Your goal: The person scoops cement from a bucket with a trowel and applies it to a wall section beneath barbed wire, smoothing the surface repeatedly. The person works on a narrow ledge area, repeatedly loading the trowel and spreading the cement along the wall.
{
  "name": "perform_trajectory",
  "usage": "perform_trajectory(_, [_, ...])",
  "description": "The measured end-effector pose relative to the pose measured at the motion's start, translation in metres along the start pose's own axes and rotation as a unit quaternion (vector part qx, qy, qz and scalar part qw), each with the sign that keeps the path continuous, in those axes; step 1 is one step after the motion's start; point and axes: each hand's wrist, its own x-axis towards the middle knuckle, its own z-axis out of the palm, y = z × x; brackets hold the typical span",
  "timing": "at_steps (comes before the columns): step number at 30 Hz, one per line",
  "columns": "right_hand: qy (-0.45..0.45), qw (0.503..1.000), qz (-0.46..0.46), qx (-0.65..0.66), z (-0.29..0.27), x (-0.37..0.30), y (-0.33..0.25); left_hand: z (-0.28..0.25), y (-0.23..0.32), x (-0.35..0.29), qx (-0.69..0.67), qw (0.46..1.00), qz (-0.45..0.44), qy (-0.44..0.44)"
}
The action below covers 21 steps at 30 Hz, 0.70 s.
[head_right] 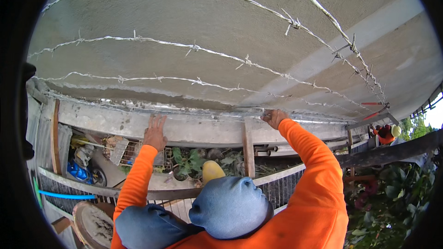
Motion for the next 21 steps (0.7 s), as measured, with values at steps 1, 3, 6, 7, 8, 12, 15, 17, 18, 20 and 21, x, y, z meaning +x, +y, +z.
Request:
perform_trajectory(1, [-0.003,1.000,0.007,0.006,0.002,-0.004,0.002,0.000,0.000,-0.001,-0.006,1.000,-0.003,-0.004])
perform_trajectory(3, [0.000,0.999,0.022,0.037,0.009,-0.018,0.004,0.000,0.001,-0.002,-0.010,1.000,-0.010,-0.007])
perform_trajectory(6, [0.019,0.998,0.018,0.052,0.020,-0.033,0.001,0.001,0.002,0.001,-0.001,1.000,-0.012,-0.007])
perform_trajectory(7, [0.024,0.998,0.035,0.039,0.022,-0.034,-0.002,0.002,0.003,0.002,0.000,1.000,-0.012,-0.007])
perform_trajectory(8, [0.047,0.999,0.008,0.023,0.024,-0.032,-0.006,0.001,0.003,0.004,0.004,1.000,-0.014,-0.006])
perform_trajectory(12, [0.011,0.997,-0.009,0.078,0.020,-0.004,-0.020,0.001,0.002,0.003,0.001,1.000,-0.007,-0.012])
perform_trajectory(15, [-0.015,0.995,0.020,0.100,0.011,0.015,-0.018,-0.001,-0.001,-0.004,-0.001,1.000,-0.017,-0.020])
perform_trajectory(17, [-0.021,0.990,-0.013,0.138,0.009,0.016,-0.012,-0.001,-0.001,-0.007,-0.010,1.000,-0.010,-0.011])
perform_trajectory(18, [-0.029,0.989,-0.001,0.145,0.010,0.012,-0.007,-0.002,-0.001,-0.007,-0.019,1.000,-0.015,-0.019])
perform_trajectory(20, [-0.006,0.986,-0.004,0.164,0.013,0.000,0.002,-0.002,0.000,-0.007,-0.019,1.000,-0.011,-0.011])
perform_trajectory(21, [0.012,0.986,-0.030,0.163,0.015,-0.007,0.004,-0.002,0.000,-0.006,-0.023,1.000,-0.012,-0.013])
